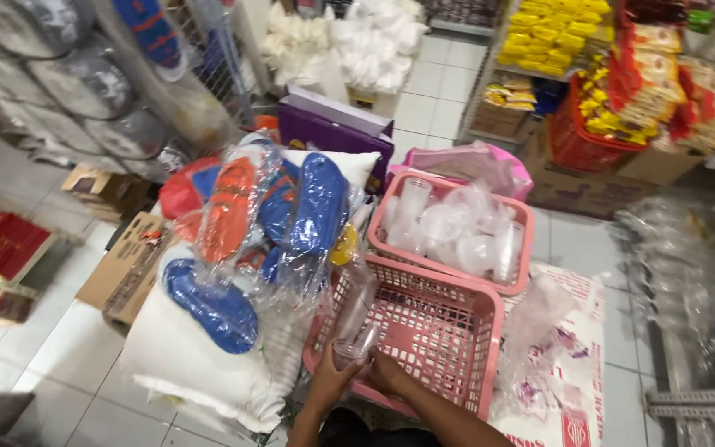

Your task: The person organizes stacks of clear plastic cups by moving them from a large bag into pink plastic baskets and then onto a shelf.

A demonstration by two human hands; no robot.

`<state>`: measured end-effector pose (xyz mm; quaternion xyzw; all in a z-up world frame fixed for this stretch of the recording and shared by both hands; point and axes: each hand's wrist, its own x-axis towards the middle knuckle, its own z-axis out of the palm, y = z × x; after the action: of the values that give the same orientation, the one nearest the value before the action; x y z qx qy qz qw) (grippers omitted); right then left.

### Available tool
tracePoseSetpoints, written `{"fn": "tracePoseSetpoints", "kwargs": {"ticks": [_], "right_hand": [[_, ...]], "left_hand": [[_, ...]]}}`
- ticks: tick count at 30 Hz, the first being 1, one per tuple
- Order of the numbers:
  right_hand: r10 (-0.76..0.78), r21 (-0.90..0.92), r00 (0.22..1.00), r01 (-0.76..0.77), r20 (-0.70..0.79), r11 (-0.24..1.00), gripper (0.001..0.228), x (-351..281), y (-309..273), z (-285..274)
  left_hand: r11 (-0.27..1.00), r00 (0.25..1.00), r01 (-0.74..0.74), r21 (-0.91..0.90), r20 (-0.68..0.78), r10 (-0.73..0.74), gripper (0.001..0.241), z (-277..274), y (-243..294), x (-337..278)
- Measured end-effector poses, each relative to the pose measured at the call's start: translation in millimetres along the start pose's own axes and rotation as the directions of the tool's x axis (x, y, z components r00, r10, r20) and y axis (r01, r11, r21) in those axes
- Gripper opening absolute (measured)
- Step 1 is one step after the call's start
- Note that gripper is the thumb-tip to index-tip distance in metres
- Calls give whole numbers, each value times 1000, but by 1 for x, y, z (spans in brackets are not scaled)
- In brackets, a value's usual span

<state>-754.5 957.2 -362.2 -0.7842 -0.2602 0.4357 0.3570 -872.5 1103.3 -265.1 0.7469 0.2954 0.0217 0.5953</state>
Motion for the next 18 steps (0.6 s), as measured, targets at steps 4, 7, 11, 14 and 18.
{"fn": "tracePoseSetpoints", "kwargs": {"ticks": [4, 7, 11, 14, 18], "right_hand": [[-37, 971, 994, -96, 106, 218, 63, 7, -12, 4], [-105, -272, 992, 82, -74, 959, 77, -12, -26, -5], [-7, -248, 994, -20, -109, 969, 85, -30, -62, -19], [-59, -296, 984, 7, -167, 955, 74, -35, -78, -19], [-203, -273, 944, 130, -258, 953, 46, -30, -72, -19]], "left_hand": [[998, 996, 62, 20, 57, -63, 90, -1, -14, -5], [999, 997, 39, 25, 63, -40, 90, -3, -11, -6], [999, 997, 54, 10, 56, -54, 90, -3, -1, -14], [999, 999, 34, 11, 41, -35, 92, -3, 6, -10], [1000, 999, 2, 10, 35, -2, 96, -1, 3, -15]]}}
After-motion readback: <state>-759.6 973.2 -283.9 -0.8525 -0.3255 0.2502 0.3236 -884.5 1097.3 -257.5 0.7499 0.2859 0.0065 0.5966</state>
